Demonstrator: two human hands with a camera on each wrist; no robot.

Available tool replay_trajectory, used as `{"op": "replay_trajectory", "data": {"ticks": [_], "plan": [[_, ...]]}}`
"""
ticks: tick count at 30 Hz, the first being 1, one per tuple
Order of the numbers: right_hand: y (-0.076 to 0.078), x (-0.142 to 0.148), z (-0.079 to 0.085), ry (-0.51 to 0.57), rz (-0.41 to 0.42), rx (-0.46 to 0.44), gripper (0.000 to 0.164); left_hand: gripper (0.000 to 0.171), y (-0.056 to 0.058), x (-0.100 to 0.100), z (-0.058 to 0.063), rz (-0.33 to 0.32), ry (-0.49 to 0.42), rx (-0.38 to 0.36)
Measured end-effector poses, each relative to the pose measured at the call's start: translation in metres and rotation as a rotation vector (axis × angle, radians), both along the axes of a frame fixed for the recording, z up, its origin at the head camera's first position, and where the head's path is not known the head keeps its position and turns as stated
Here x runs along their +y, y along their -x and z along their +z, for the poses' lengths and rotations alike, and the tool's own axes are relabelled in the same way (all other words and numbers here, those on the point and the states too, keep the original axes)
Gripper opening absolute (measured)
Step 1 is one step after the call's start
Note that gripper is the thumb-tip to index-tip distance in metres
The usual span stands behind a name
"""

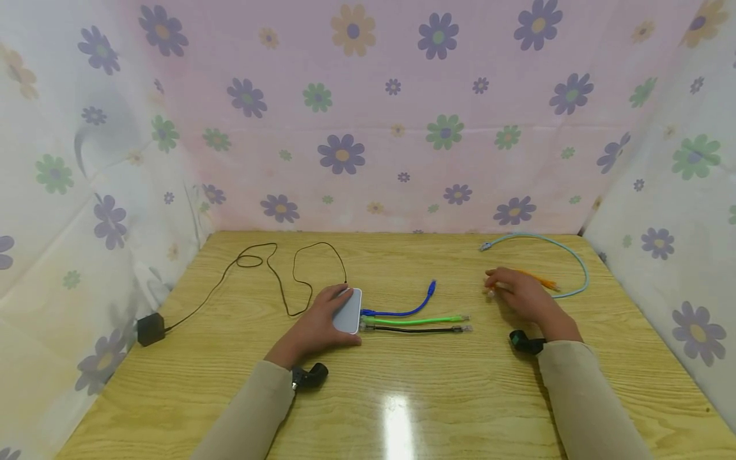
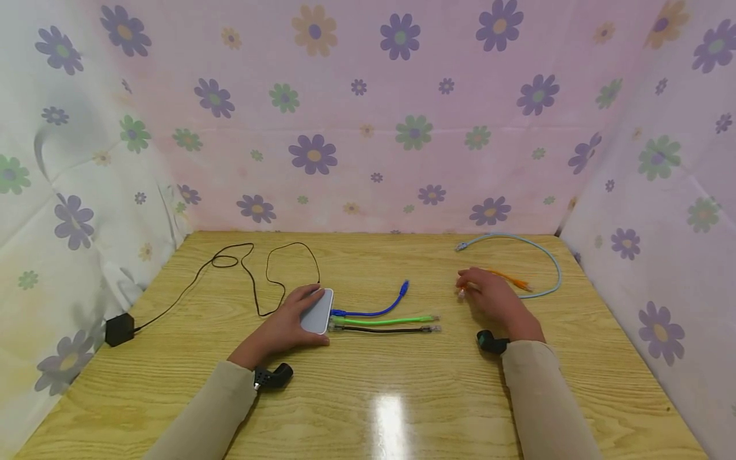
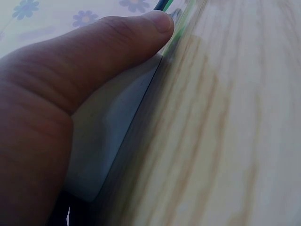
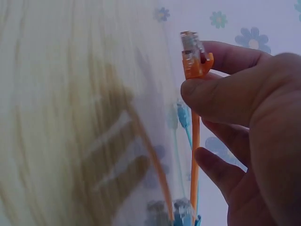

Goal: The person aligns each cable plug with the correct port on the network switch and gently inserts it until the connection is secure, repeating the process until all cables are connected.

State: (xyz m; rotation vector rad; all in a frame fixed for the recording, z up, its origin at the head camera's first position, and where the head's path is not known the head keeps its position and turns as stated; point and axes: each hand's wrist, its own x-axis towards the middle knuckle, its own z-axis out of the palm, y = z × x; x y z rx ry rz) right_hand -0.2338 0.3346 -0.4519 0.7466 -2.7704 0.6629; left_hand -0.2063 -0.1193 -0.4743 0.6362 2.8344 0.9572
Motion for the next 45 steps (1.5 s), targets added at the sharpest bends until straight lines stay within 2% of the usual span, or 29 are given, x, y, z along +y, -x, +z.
{"op": "replay_trajectory", "data": {"ticks": [8,18,28,37,45], "plan": [[0.001,-0.011,0.002,0.014,0.037,0.021,0.017,0.107,0.000,0.000,-0.001,-0.001,0.003,-0.003],[0.002,-0.026,0.006,0.033,0.069,-0.071,0.018,0.108,-0.001,0.000,-0.001,0.000,0.001,-0.001],[-0.002,-0.043,0.005,0.015,0.104,-0.103,0.016,0.109,-0.002,0.000,-0.004,-0.001,-0.011,0.001],[-0.004,-0.056,0.001,0.022,0.164,-0.075,0.015,0.109,-0.002,-0.001,-0.006,0.003,-0.006,0.020],[-0.001,-0.066,-0.002,0.032,0.178,-0.051,0.016,0.109,-0.001,-0.002,-0.006,-0.006,-0.007,0.032]]}}
